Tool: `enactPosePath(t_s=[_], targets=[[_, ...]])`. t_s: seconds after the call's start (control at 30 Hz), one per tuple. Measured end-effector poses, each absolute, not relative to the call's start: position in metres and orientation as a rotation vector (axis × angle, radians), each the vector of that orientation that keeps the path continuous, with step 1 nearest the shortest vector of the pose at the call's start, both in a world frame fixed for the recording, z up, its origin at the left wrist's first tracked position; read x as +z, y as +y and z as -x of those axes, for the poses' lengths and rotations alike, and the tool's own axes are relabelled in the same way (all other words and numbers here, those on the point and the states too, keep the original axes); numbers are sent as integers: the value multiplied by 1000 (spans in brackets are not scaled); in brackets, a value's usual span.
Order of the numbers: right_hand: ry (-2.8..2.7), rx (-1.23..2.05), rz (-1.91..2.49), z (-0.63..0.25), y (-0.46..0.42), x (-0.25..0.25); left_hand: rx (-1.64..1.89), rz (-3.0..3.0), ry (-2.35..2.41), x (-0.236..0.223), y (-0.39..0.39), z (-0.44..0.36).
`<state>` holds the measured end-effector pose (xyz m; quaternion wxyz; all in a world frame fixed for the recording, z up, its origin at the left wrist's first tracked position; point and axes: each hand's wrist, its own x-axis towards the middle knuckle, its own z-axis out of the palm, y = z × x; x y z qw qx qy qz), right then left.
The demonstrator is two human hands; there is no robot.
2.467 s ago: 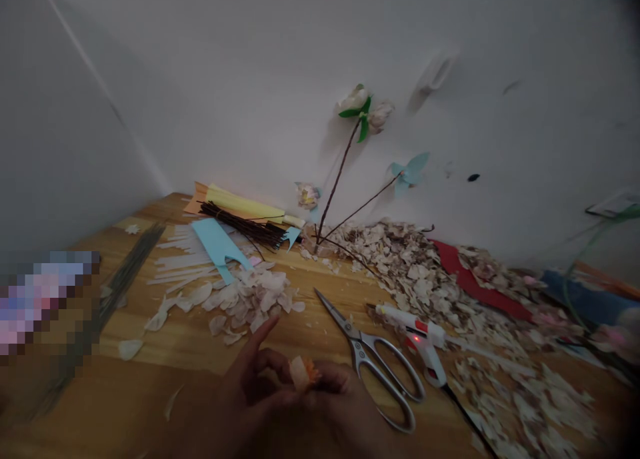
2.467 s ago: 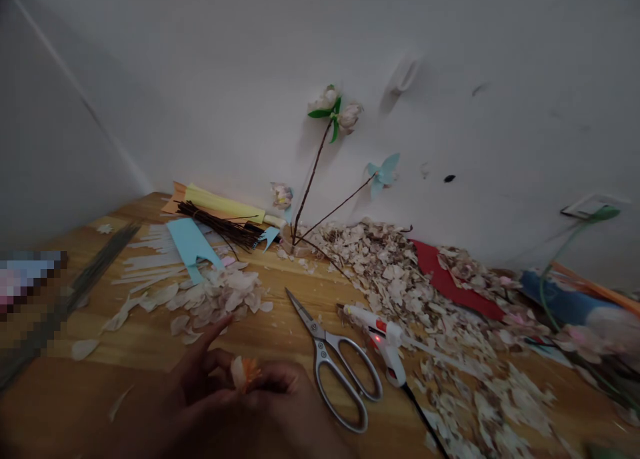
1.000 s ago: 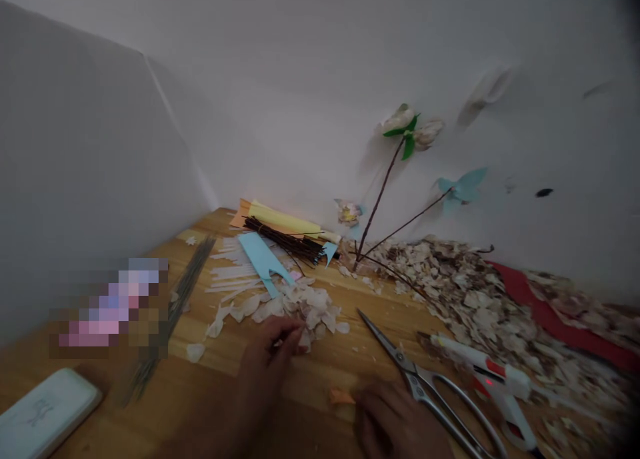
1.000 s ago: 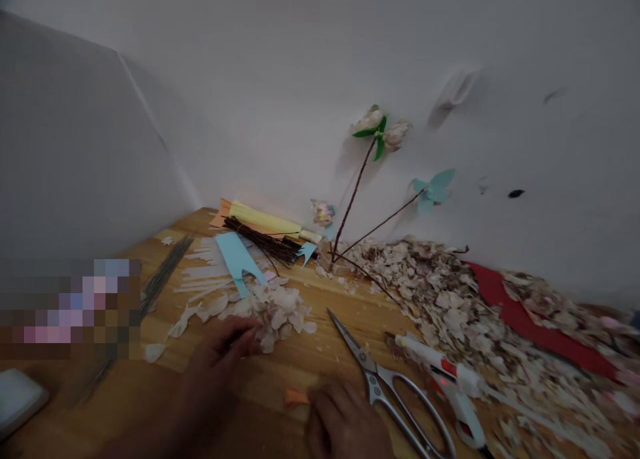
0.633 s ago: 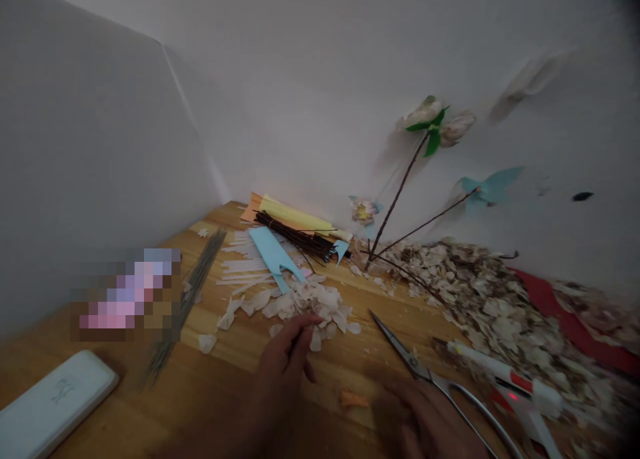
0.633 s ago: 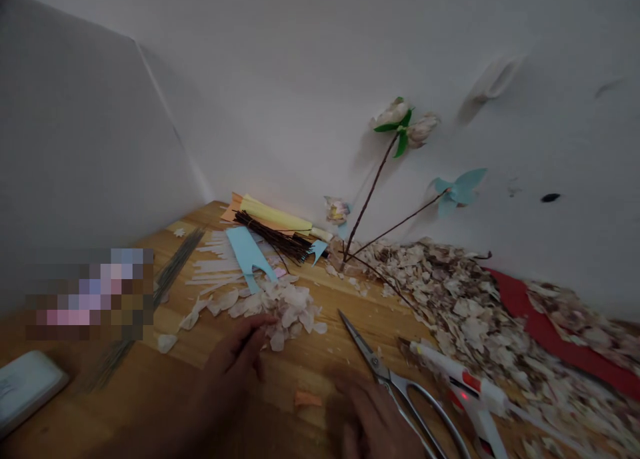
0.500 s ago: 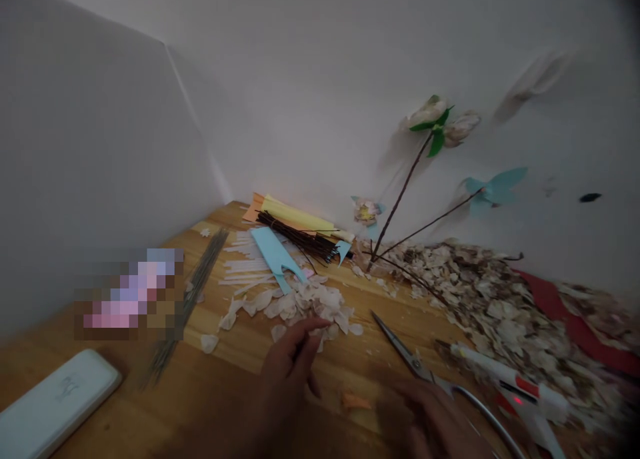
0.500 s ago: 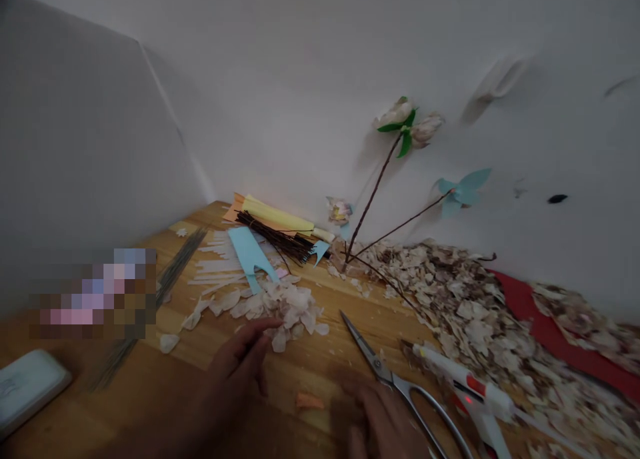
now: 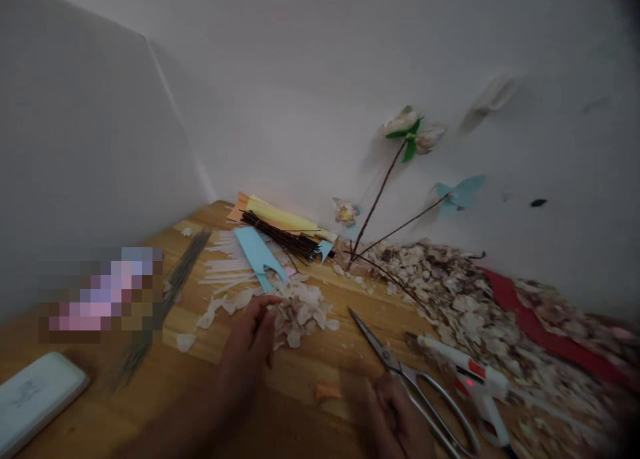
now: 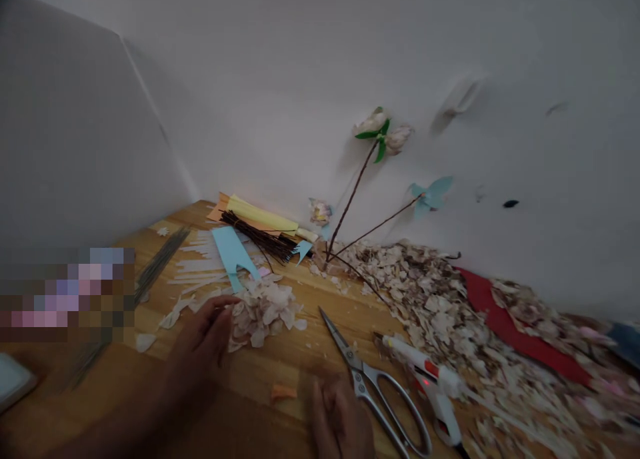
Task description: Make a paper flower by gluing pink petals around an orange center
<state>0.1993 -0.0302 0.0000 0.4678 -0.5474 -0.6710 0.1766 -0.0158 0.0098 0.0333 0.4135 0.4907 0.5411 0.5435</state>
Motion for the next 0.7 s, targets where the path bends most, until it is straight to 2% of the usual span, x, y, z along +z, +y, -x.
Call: enactPosePath(t_s=[0.13,0.47,0.7], targets=[[-1734,426,1319,-205,-25,4,1358,-1337,1480,43,17,31],[-1700,414,1346,-201,-23,10,1010,-2115,1677,39,23,53],[-1624,541,1404,-203,-24,11,895,-2072,1821,49,30,74]])
